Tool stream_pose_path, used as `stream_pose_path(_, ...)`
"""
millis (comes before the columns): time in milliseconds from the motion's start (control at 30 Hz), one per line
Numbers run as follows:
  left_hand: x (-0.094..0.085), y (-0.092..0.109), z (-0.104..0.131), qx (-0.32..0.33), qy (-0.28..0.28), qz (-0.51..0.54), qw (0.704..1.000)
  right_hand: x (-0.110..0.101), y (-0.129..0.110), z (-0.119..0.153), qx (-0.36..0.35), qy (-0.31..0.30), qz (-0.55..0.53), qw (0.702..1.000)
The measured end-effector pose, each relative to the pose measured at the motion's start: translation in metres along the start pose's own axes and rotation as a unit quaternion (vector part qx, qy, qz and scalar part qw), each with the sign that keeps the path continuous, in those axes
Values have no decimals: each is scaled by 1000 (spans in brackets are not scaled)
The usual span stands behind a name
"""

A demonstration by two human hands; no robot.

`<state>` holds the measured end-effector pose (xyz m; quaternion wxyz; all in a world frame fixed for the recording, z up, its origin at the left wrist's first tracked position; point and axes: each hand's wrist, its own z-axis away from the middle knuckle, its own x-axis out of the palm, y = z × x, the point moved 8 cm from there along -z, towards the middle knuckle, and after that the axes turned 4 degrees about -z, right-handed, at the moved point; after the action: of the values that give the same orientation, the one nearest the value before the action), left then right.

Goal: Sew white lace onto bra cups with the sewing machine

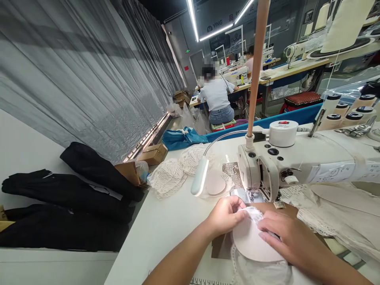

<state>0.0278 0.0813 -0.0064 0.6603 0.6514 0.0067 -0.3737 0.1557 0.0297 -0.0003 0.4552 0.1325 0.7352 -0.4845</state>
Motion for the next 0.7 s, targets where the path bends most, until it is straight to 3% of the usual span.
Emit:
stream_pose_path(200, -25, 30, 11, 61, 130, -162, 976, 9, 9, 2, 12, -6, 41, 999)
stream_pose_path(333, 6, 56, 33, 182, 79, -320, 926, 4, 8, 1, -9, 49, 90, 995)
stream_pose_path(433, 26, 52, 37, 203, 54, -397, 893, -1, 1, 2, -49, 113, 148, 981)
stream_pose_path(533, 30, 43, 33, 193, 40, -420, 886, -4, -2, 2, -58, 144, 180, 971)
stream_pose_path(700, 20, 35, 27, 186, 8, -416, 890, -4, 1, -2, -24, 143, 177, 973)
